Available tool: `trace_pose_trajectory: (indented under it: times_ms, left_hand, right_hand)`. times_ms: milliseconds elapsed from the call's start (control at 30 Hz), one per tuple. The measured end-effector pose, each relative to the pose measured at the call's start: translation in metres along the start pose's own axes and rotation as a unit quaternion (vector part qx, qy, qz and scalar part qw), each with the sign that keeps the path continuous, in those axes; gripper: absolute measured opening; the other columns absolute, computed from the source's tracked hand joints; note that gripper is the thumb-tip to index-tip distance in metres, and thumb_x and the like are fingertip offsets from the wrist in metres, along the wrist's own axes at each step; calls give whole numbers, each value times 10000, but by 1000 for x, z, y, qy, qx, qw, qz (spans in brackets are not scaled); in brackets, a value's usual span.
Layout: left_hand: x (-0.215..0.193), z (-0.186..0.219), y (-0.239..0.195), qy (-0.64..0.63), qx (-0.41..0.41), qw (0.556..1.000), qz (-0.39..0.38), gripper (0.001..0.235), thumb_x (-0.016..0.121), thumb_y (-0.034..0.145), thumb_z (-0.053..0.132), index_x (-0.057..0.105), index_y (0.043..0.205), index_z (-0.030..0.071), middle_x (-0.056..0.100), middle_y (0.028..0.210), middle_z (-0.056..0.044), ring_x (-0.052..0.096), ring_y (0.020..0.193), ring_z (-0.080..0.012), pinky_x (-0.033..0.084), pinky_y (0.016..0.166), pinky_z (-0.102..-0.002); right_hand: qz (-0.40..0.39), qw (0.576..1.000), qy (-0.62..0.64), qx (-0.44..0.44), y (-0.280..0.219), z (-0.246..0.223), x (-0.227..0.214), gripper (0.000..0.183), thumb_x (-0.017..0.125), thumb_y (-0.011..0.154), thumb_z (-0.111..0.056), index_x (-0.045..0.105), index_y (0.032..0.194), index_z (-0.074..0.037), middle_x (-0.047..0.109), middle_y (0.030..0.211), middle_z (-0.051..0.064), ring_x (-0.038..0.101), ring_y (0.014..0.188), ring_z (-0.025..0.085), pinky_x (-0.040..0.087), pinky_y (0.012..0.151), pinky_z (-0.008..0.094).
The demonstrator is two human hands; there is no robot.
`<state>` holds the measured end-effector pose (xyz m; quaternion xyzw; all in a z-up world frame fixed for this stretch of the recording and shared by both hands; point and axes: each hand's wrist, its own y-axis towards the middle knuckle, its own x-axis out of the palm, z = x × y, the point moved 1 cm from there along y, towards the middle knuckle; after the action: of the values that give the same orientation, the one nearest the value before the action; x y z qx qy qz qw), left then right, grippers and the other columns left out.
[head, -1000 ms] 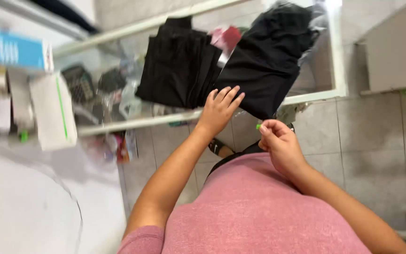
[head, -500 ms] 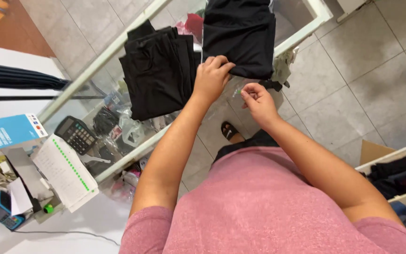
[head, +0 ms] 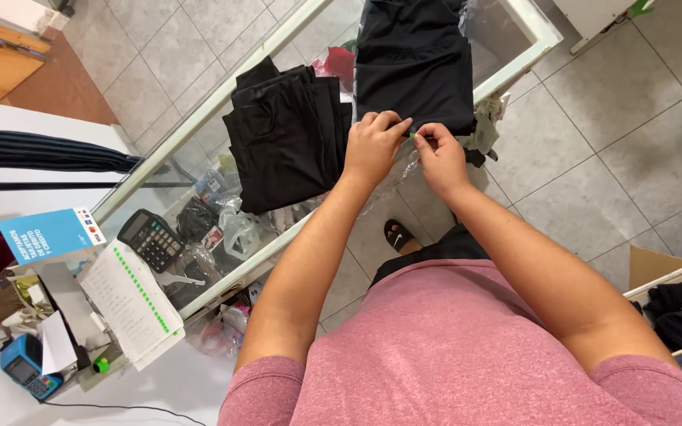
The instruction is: The person writes on a green tag using a pink pen, then attaches the tag to a folded black garment. They repeat this process for another garment, folding and tagging each item before placing them on a shelf.
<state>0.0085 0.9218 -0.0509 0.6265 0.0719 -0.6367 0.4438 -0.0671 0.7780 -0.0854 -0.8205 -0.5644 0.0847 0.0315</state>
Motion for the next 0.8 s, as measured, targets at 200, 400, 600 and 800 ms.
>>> trace_pose_trajectory:
  times_ms: [200,400,600,800]
  left_hand:
    - [-4,1,3,0,6,1000,9,213,642,787,300,683,996,303,586,956,90,582,901,-162,485,696,-298]
    - [-3,-1,6,12,20,999,25,164,611,814,294,674,966,299,584,939,97,575,898,-147,470,722,-290]
    - [-2,-1,8,16,36,999,20,152,622,808,288,664,954,292,581,927,92,575,891,-150,463,727,-300]
    - [-6,-3,10,0,23,1000,-4,160,657,788,310,675,944,277,585,937,86,573,910,-158,465,748,-316]
  right_hand:
    - [42,996,-69,-36,3,1,5,44,649,950,-178,650,954,-134,634,787,63,646,668,182,532,543,276]
    - [60,987,-128,-72,0,-8,7,61,655,946,-196,649,952,-136,654,820,88,653,746,244,527,615,336]
    - [105,970,-194,-101,-4,-19,12,115,653,938,-233,624,937,-121,637,788,117,629,785,318,515,655,390]
    - [137,948,-263,-113,-8,-25,15,200,634,942,-310,545,971,-134,586,796,109,628,757,332,516,626,418]
